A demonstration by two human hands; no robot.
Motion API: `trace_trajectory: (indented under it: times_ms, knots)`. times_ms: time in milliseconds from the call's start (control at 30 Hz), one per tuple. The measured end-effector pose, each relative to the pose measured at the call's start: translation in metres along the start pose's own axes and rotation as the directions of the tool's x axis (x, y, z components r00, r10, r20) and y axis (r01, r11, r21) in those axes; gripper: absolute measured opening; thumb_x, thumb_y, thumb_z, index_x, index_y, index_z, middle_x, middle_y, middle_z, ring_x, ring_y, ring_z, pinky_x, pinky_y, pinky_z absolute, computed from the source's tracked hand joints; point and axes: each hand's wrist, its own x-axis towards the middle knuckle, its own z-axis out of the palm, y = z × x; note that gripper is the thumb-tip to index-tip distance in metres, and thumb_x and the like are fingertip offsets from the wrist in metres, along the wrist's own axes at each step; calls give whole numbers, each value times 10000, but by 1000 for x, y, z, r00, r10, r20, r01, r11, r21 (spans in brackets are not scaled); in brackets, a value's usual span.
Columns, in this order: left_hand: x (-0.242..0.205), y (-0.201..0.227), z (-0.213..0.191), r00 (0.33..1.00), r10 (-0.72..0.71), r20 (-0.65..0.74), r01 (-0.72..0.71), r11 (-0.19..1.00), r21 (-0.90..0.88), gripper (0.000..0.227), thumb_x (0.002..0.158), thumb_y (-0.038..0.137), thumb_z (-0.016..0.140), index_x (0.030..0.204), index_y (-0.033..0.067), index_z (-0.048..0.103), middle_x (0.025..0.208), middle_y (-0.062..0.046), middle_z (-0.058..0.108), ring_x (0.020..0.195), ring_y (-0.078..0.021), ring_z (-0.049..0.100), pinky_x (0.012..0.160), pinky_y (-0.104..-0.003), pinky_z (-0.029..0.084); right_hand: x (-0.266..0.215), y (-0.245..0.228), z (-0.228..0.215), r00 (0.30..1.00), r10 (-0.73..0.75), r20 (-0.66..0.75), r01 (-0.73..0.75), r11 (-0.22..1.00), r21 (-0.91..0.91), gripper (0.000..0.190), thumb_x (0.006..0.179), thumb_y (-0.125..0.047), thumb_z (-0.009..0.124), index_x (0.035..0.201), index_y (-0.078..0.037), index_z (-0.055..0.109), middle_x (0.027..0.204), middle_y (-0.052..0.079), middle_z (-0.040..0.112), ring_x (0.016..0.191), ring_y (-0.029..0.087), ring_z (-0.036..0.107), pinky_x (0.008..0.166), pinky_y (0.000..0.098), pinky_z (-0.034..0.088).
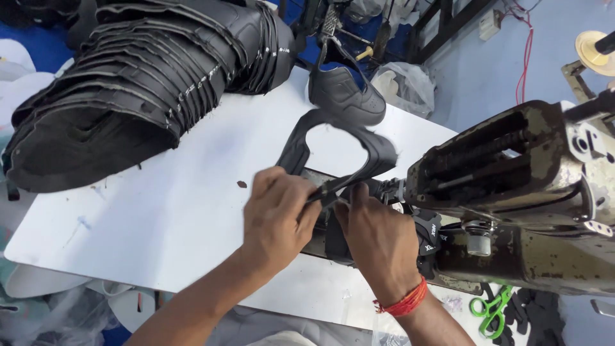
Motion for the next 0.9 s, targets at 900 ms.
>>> trace_trajectory:
  times_ms: [900]
  knots:
    - [-12, -13, 77, 429, -150, 891, 877, -169, -450, 873, 741, 132, 851, 1514, 66, 450, 1289, -135, 646, 1191, -211, 644, 1049, -368, 536, -105, 132, 133, 909, 244, 339, -131, -604, 786, 189, 990, 68, 577, 1146, -28, 624, 972, 66, 716, 525, 53, 401, 473, 231, 345]
